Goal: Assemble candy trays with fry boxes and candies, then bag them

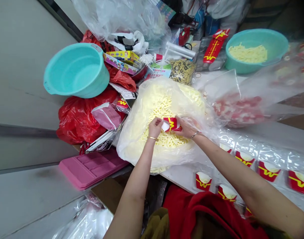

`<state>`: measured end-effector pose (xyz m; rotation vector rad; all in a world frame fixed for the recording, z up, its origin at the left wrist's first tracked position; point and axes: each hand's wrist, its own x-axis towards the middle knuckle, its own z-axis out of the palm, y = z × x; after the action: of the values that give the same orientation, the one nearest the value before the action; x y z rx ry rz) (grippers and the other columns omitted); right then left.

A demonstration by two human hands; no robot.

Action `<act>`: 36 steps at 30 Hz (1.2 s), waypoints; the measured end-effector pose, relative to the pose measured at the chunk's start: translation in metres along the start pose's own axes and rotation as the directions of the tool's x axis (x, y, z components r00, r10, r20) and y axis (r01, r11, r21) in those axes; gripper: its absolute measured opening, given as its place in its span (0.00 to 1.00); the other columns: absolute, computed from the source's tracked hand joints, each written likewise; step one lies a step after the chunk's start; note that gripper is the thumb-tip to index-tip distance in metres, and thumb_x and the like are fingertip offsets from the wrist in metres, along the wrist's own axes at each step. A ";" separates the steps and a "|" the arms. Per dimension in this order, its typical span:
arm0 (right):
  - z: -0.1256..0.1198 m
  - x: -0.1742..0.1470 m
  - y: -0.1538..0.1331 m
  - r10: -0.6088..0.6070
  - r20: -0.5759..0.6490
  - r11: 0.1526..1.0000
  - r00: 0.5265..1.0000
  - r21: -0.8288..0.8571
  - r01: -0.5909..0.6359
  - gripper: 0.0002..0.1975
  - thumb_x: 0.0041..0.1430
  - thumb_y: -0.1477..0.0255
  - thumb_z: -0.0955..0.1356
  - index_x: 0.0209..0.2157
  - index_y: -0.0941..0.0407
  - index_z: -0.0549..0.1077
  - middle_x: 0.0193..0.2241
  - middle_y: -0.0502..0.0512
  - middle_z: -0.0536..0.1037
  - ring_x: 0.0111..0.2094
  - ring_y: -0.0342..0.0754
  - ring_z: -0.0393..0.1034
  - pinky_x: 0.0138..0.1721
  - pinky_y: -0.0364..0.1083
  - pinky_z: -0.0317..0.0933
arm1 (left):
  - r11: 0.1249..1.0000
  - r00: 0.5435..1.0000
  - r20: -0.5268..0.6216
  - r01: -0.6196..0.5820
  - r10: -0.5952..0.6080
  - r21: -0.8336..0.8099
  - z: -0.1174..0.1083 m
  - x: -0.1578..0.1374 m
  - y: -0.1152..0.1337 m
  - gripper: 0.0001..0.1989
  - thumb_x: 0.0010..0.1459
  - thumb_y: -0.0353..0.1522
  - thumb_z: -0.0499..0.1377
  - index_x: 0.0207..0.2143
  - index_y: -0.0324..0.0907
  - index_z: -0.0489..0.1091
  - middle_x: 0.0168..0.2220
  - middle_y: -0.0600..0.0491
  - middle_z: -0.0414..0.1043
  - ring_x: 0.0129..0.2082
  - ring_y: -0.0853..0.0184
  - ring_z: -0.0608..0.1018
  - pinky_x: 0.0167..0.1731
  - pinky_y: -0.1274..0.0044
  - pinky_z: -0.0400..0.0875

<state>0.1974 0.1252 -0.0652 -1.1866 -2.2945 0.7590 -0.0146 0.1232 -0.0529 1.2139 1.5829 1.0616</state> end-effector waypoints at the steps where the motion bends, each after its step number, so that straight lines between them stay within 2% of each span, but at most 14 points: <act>1: -0.002 0.001 -0.002 0.008 -0.007 1.000 1.000 -0.001 -0.008 0.39 0.52 0.62 0.69 0.61 0.56 0.51 0.50 0.66 0.68 0.51 0.61 0.64 0.50 0.58 0.59 | 1.000 0.999 -0.032 0.014 -0.014 -0.006 -0.012 0.000 0.001 0.04 0.47 0.30 0.59 0.26 0.40 0.65 0.22 0.59 0.63 0.22 0.75 0.66 0.23 0.83 0.62; 3: -0.005 0.001 -0.013 -0.006 -0.021 1.000 1.000 0.001 0.006 0.42 0.52 0.60 0.69 0.63 0.56 0.46 0.54 0.67 0.64 0.54 0.61 0.60 0.53 0.59 0.57 | 0.999 0.997 -0.059 0.043 -0.044 -0.013 -0.030 -0.006 0.006 0.05 0.46 0.30 0.59 0.26 0.40 0.65 0.21 0.59 0.62 0.21 0.75 0.64 0.21 0.83 0.60; 5: -0.002 -0.006 -0.030 -0.064 -0.032 0.998 0.997 -0.010 0.064 0.47 0.51 0.58 0.69 0.64 0.59 0.43 0.57 0.68 0.60 0.58 0.62 0.55 0.55 0.59 0.54 | 0.997 0.997 -0.009 0.070 -0.071 -0.026 -0.037 -0.021 0.012 0.06 0.45 0.32 0.61 0.26 0.40 0.65 0.21 0.59 0.62 0.20 0.75 0.65 0.19 0.83 0.60; 7: 0.007 -0.020 -0.049 -0.088 -0.044 0.996 0.995 -0.036 0.086 0.47 0.51 0.57 0.68 0.64 0.62 0.43 0.57 0.69 0.60 0.57 0.63 0.54 0.55 0.61 0.53 | 0.993 0.988 0.119 0.107 -0.099 -0.058 -0.030 -0.042 0.016 0.08 0.45 0.33 0.62 0.27 0.39 0.67 0.21 0.58 0.64 0.20 0.75 0.66 0.19 0.83 0.62; 10: 0.024 -0.056 -0.064 0.017 -0.077 0.999 0.997 -0.042 -0.021 0.37 0.54 0.61 0.66 0.60 0.63 0.52 0.53 0.69 0.65 0.53 0.62 0.59 0.53 0.59 0.57 | 0.986 0.949 0.285 0.155 -0.132 -0.060 -0.009 -0.068 0.016 0.08 0.47 0.34 0.61 0.29 0.39 0.67 0.23 0.57 0.66 0.22 0.74 0.68 0.21 0.81 0.66; 14: 0.034 -0.115 -0.056 0.201 -0.100 0.979 0.975 -0.006 -0.202 0.36 0.51 0.58 0.67 0.57 0.64 0.56 0.52 0.70 0.67 0.52 0.61 0.61 0.52 0.57 0.59 | 0.984 0.989 0.132 0.038 -0.061 0.174 0.003 -0.078 0.006 0.07 0.53 0.34 0.58 0.34 0.40 0.68 0.31 0.52 0.69 0.31 0.69 0.72 0.33 0.74 0.70; 16: 0.033 -0.136 -0.052 0.303 -0.068 0.953 0.950 0.019 -0.303 0.40 0.49 0.55 0.68 0.57 0.63 0.55 0.53 0.69 0.66 0.53 0.61 0.62 0.52 0.57 0.59 | 0.901 0.991 0.132 -0.087 0.034 0.424 0.004 -0.080 0.003 0.09 0.52 0.33 0.59 0.37 0.42 0.68 0.39 0.49 0.69 0.41 0.63 0.71 0.44 0.69 0.67; 18: 0.031 -0.148 -0.051 0.374 -0.012 0.927 0.927 0.039 -0.373 0.38 0.49 0.55 0.68 0.56 0.62 0.58 0.51 0.68 0.68 0.52 0.61 0.63 0.52 0.57 0.59 | 0.702 0.978 0.200 -0.189 0.068 0.686 0.009 -0.084 0.002 0.13 0.50 0.33 0.61 0.39 0.42 0.67 0.44 0.47 0.67 0.47 0.58 0.68 0.49 0.64 0.61; 20: 0.031 -0.152 -0.053 0.408 0.020 0.912 0.913 0.046 -0.408 0.32 0.50 0.56 0.67 0.52 0.62 0.63 0.48 0.67 0.71 0.50 0.61 0.66 0.51 0.57 0.60 | 0.531 0.980 0.198 -0.179 0.022 0.828 0.020 -0.088 0.000 0.17 0.47 0.32 0.63 0.41 0.42 0.65 0.45 0.45 0.65 0.49 0.55 0.66 0.50 0.62 0.59; 21: 0.032 -0.151 -0.055 0.417 0.018 0.908 0.909 0.048 -0.417 0.31 0.51 0.56 0.67 0.51 0.62 0.64 0.47 0.68 0.72 0.50 0.61 0.66 0.51 0.57 0.60 | 0.513 0.986 0.168 -0.139 -0.011 0.847 0.026 -0.090 -0.002 0.18 0.46 0.31 0.63 0.41 0.41 0.64 0.44 0.45 0.65 0.48 0.55 0.66 0.49 0.63 0.59; 24: 0.033 -0.145 -0.058 0.423 -0.048 0.905 0.905 0.074 -0.419 0.34 0.50 0.55 0.67 0.52 0.63 0.63 0.51 0.70 0.69 0.51 0.63 0.65 0.50 0.59 0.60 | 0.716 0.994 0.066 0.015 -0.085 0.698 0.041 -0.088 -0.009 0.15 0.44 0.26 0.61 0.37 0.40 0.63 0.42 0.45 0.65 0.45 0.58 0.68 0.46 0.67 0.60; 27: 0.030 -0.142 -0.057 0.417 -0.085 0.906 0.905 0.119 -0.406 0.34 0.49 0.54 0.68 0.52 0.62 0.64 0.47 0.69 0.73 0.48 0.63 0.68 0.47 0.59 0.63 | 0.884 0.992 0.056 0.076 -0.114 0.462 0.037 -0.080 -0.016 0.10 0.44 0.24 0.59 0.30 0.41 0.63 0.32 0.51 0.65 0.36 0.64 0.70 0.40 0.72 0.63; 31: 0.024 -0.141 -0.054 0.413 -0.105 0.906 0.905 0.145 -0.397 0.32 0.49 0.54 0.69 0.50 0.61 0.66 0.42 0.66 0.75 0.45 0.62 0.70 0.45 0.58 0.65 | 0.948 0.987 0.061 0.127 -0.151 0.291 0.013 -0.073 -0.011 0.07 0.47 0.28 0.58 0.30 0.41 0.62 0.24 0.59 0.61 0.24 0.72 0.67 0.29 0.78 0.64; 36: 0.027 -0.121 -0.068 0.331 -0.131 0.942 0.934 0.100 -0.320 0.39 0.48 0.55 0.70 0.56 0.63 0.59 0.50 0.70 0.69 0.50 0.63 0.66 0.48 0.60 0.62 | 0.975 0.963 0.154 0.220 -0.220 0.021 -0.003 -0.083 0.016 0.11 0.48 0.35 0.58 0.33 0.40 0.64 0.23 0.60 0.61 0.18 0.77 0.63 0.20 0.82 0.60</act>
<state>0.2053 -0.0161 -0.0572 -1.5555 -1.9551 0.8367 -0.0002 0.0446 -0.0264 1.0671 1.5569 0.8029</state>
